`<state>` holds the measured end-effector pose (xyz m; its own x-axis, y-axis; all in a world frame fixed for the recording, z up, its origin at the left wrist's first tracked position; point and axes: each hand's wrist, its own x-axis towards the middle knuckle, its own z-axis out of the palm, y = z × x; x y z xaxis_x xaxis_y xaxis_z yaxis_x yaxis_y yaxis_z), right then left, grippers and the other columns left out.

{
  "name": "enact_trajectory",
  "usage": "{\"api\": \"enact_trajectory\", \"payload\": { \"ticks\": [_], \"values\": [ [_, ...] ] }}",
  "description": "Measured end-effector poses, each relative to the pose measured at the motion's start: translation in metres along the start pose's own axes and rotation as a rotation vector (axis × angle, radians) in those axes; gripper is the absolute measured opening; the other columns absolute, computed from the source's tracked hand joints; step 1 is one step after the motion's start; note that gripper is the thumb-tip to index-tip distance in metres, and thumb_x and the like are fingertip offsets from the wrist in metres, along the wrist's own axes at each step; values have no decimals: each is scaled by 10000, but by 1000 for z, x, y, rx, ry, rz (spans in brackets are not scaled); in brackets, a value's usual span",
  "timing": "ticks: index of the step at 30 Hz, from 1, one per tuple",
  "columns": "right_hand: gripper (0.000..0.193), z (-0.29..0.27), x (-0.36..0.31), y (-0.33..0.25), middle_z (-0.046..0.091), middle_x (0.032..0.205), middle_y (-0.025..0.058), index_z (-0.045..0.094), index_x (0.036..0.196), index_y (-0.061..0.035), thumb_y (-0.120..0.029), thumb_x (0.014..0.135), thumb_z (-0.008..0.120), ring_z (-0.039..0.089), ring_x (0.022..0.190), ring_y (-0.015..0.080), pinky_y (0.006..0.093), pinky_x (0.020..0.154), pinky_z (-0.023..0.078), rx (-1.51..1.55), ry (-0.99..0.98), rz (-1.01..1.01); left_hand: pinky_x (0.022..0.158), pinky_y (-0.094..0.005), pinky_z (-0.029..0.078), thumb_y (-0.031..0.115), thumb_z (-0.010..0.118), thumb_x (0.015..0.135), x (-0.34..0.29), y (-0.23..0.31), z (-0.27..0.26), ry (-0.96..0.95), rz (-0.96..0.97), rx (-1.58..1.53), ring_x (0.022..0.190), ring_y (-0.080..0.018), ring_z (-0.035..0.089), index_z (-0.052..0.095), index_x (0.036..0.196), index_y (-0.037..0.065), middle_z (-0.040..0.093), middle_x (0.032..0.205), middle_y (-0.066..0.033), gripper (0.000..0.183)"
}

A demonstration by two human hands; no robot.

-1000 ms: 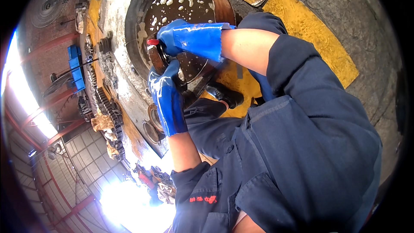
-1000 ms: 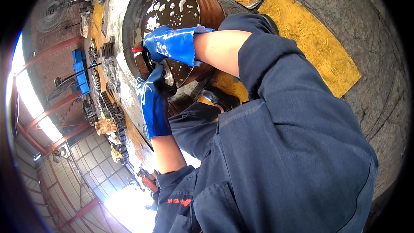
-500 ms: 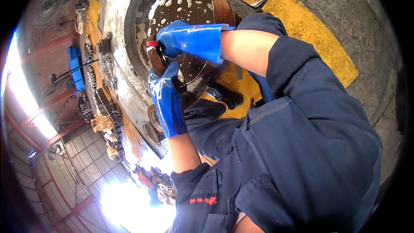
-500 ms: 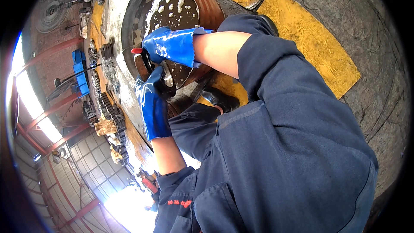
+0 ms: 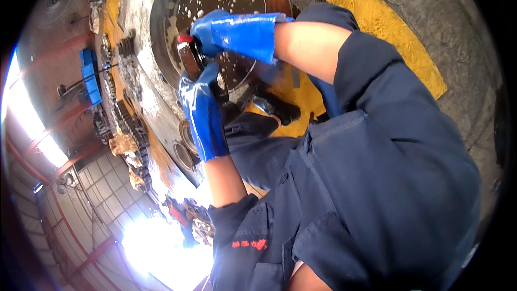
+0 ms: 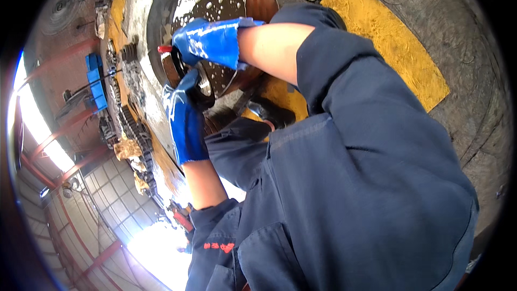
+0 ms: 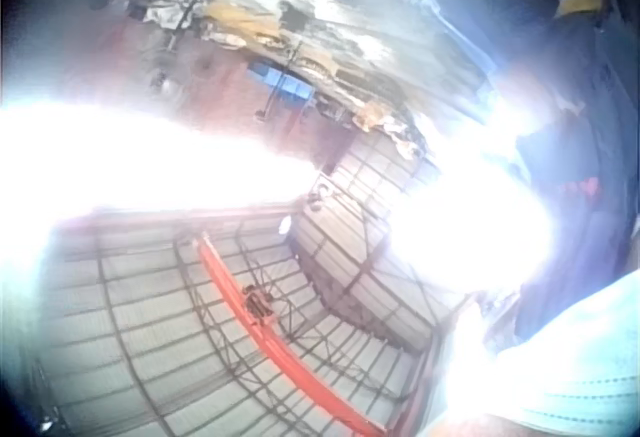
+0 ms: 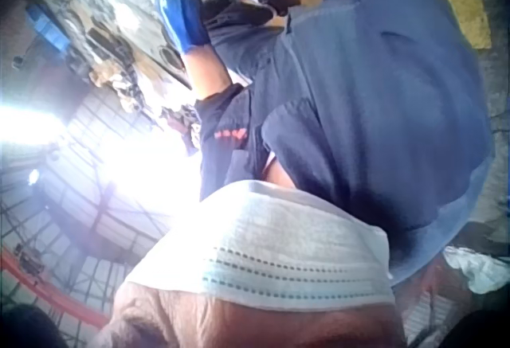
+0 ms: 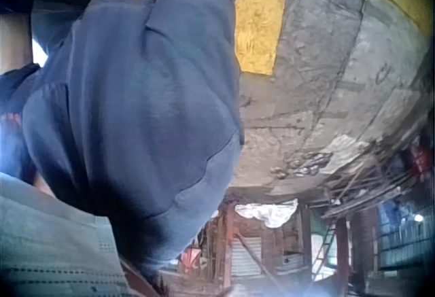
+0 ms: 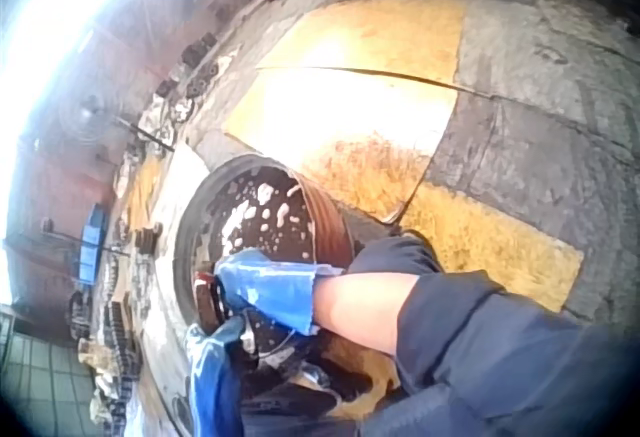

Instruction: The person, wearing blue gloves, cleans metal components by dipping them into a basin of dark liquid and scrubbing them with a brush.

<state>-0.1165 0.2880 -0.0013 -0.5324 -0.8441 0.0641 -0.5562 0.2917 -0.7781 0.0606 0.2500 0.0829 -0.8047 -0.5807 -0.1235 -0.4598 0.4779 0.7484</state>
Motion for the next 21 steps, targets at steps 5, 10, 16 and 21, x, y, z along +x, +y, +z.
{"api": "enact_trajectory", "payload": {
  "ticks": [5, 10, 16, 21],
  "values": [
    [249, 3, 4, -1, 797, 882, 78, 849, 1000, -187, -255, 778, 759, 784, 814, 277, 400, 700, 609, -17, -4, 27, 716, -389, 595, -78, 639, 920, 0, 4, 5, 54, -44, 11, 936, -264, 709, 751, 1250, -2, 728, 1045, -157, 357],
    [245, 1, 4, -6, 799, 903, 79, 849, 1001, -190, -251, 796, 729, 783, 832, 285, 404, 728, 614, -26, -36, 43, 636, -365, 582, 23, 656, 954, 1, -4, 1, 40, 0, -51, 803, -212, 688, 735, 1182, -1, 686, 901, -107, 243],
    [268, 0, 4, 0, 806, 950, 64, 846, 1025, -191, -257, 791, 734, 786, 857, 286, 396, 742, 618, -63, -27, 61, 726, -356, 605, -53, 621, 942, 1, -3, 5, -6, 121, 195, 906, -271, 732, 758, 1262, 14, 727, 939, -153, 354],
    [276, -4, 4, -14, 810, 951, 49, 848, 1043, -188, -252, 798, 740, 792, 857, 263, 393, 733, 620, -51, -96, 82, 674, -351, 585, -43, 600, 977, -4, -2, 0, 30, 130, 153, 796, -201, 670, 752, 1278, 27, 650, 799, -62, 344]
  ]
}}
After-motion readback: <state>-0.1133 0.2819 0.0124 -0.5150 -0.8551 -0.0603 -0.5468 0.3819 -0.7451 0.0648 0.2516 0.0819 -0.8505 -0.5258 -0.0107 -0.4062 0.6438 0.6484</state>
